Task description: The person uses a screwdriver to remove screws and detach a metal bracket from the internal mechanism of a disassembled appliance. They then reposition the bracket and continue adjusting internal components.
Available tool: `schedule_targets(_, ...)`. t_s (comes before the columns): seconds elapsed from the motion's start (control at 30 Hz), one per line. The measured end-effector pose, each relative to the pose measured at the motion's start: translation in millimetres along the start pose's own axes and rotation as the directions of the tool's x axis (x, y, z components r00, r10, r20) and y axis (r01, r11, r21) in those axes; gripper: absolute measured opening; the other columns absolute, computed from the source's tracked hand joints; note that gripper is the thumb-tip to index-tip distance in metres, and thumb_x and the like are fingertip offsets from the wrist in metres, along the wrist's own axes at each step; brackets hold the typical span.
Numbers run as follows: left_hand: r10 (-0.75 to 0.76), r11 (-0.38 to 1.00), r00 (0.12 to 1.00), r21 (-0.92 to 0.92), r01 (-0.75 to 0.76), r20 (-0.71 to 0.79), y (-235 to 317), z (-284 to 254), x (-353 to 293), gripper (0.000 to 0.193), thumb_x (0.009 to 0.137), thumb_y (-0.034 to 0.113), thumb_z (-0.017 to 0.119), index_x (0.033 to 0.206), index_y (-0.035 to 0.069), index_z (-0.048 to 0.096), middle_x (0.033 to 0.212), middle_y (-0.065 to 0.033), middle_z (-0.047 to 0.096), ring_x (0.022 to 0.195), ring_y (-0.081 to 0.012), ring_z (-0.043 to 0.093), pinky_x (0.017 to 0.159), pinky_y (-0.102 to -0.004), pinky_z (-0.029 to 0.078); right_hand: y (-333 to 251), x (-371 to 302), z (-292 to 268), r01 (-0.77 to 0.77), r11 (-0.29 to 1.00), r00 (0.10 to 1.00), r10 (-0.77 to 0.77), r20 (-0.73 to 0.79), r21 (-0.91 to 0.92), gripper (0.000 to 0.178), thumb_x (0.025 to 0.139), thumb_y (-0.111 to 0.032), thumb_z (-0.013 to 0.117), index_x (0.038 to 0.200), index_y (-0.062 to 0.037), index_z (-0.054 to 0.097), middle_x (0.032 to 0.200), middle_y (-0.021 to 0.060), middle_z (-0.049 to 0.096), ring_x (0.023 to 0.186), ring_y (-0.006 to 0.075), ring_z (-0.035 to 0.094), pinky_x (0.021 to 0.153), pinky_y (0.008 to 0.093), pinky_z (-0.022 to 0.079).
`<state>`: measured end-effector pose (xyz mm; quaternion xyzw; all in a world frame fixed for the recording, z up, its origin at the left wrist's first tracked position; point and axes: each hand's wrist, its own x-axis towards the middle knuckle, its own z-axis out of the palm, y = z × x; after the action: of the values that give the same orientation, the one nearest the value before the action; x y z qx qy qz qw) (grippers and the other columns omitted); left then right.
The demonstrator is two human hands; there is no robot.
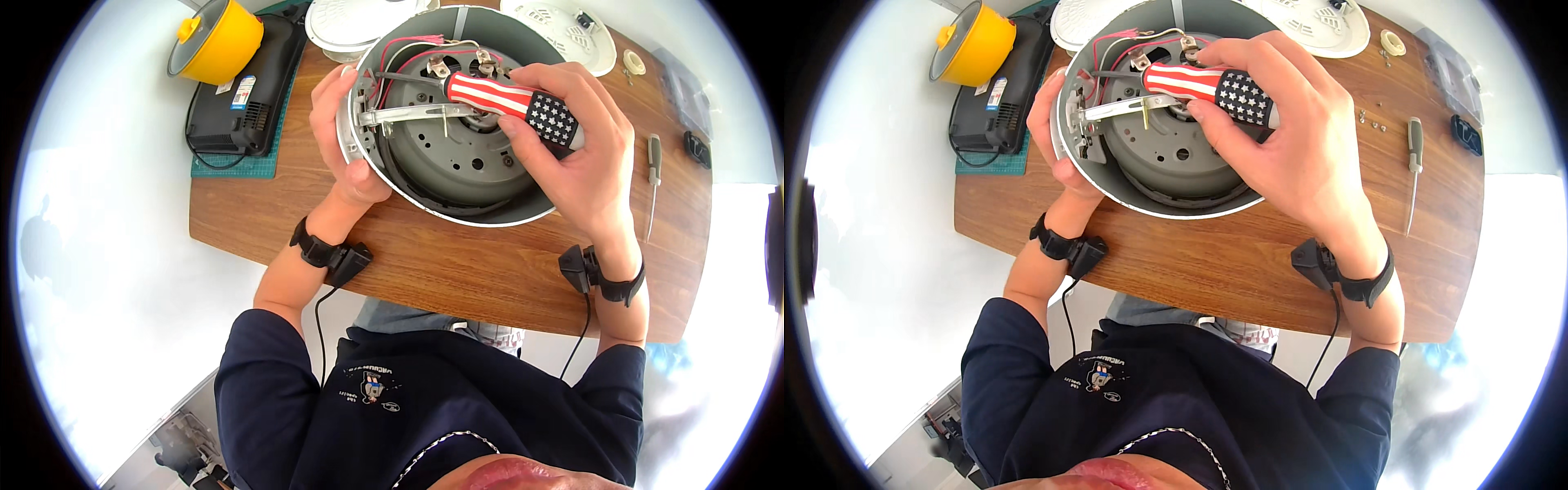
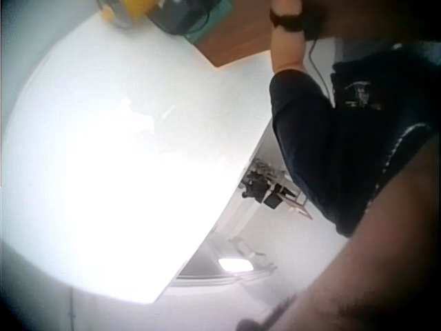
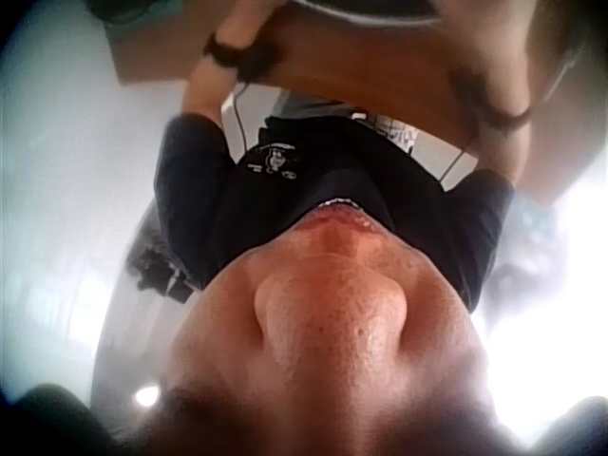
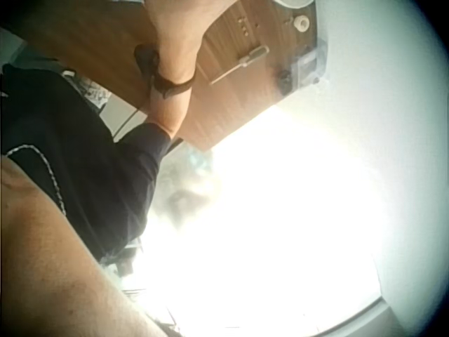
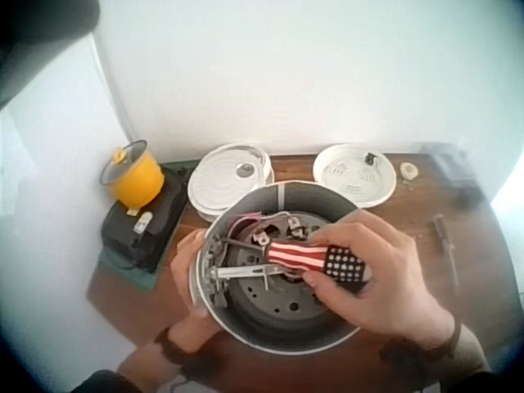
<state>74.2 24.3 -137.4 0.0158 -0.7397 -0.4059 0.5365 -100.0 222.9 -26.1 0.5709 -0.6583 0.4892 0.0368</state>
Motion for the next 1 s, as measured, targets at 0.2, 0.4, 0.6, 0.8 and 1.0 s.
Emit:
schedule_targets(0.2,-0.075,0.997,0.997,-0.030,0.074,-0.031,2.5,-1.4,4.8,0.096,0.095,0.081,0.038,0.147,0.001,0.038,0.143,-0.0183,0.050,0.128,-0.0274,0.058,0.106,-0.0448,0.053,-0.1,-1.6,2.6,0.019,1.000,1.000,-0.019,0.006,0.008,0.031,0.082,-0.002,0.080,0.111,-0.0023,0.070,0.102,0.0083,0.073,0.093,0.0191,0.069,0.084,0.0305,0.054)
schedule_targets(0.4,-0.115,0.993,0.993,-0.017,0.115,-0.016,17.8,1.0,16.7,0.091,0.100,0.075,0.032,0.145,-0.004,0.041,0.134,-0.0159,0.056,0.120,-0.0234,0.060,0.103,-0.0391,0.050,-1.1,-2.2,3.6,0.034,0.999,0.999,-0.034,0.011,-0.028,0.031,0.081,-0.002,0.080,0.111,-0.0029,0.070,0.103,0.0083,0.073,0.092,0.0199,0.070,0.084,0.0306,0.055)
schedule_targets(0.6,-0.004,0.997,1.000,0.081,0.005,-0.015,11.9,1.2,14.3,0.093,0.096,0.077,0.044,0.146,-0.001,0.038,0.142,-0.0209,0.050,0.127,-0.0285,0.057,0.107,-0.0437,0.049,-1.1,-1.7,3.3,0.028,1.000,1.000,-0.028,0.000,-0.008,0.032,0.081,-0.001,0.080,0.111,-0.0022,0.070,0.103,0.0087,0.073,0.092,0.0199,0.070,0.084,0.0304,0.055)
schedule_targets(0.8,0.065,0.995,0.998,-0.076,-0.067,-0.026,-3.7,-3.5,11.8,0.098,0.090,0.078,0.057,0.147,0.001,0.034,0.147,-0.0269,0.045,0.133,-0.0365,0.054,0.111,-0.0509,0.050,-1.3,-1.0,2.6,0.009,0.999,1.000,-0.008,-0.019,0.040,0.032,0.080,-0.001,0.080,0.111,-0.0020,0.070,0.103,0.0081,0.073,0.091,0.0182,0.069,0.085,0.0295,0.054)
schedule_targets(1.0,0.055,0.998,0.998,-0.023,-0.055,-0.011,5.1,1.0,13.1,0.082,0.100,0.067,0.042,0.147,0.001,0.035,0.145,-0.0264,0.044,0.132,-0.0333,0.051,0.108,-0.0480,0.047,1.5,0.4,2.2,0.086,0.996,0.994,-0.085,-0.062,0.019,0.029,0.078,-0.005,0.081,0.106,-0.0036,0.072,0.095,0.0072,0.073,0.086,0.0237,0.071,0.078,0.0321,0.057)
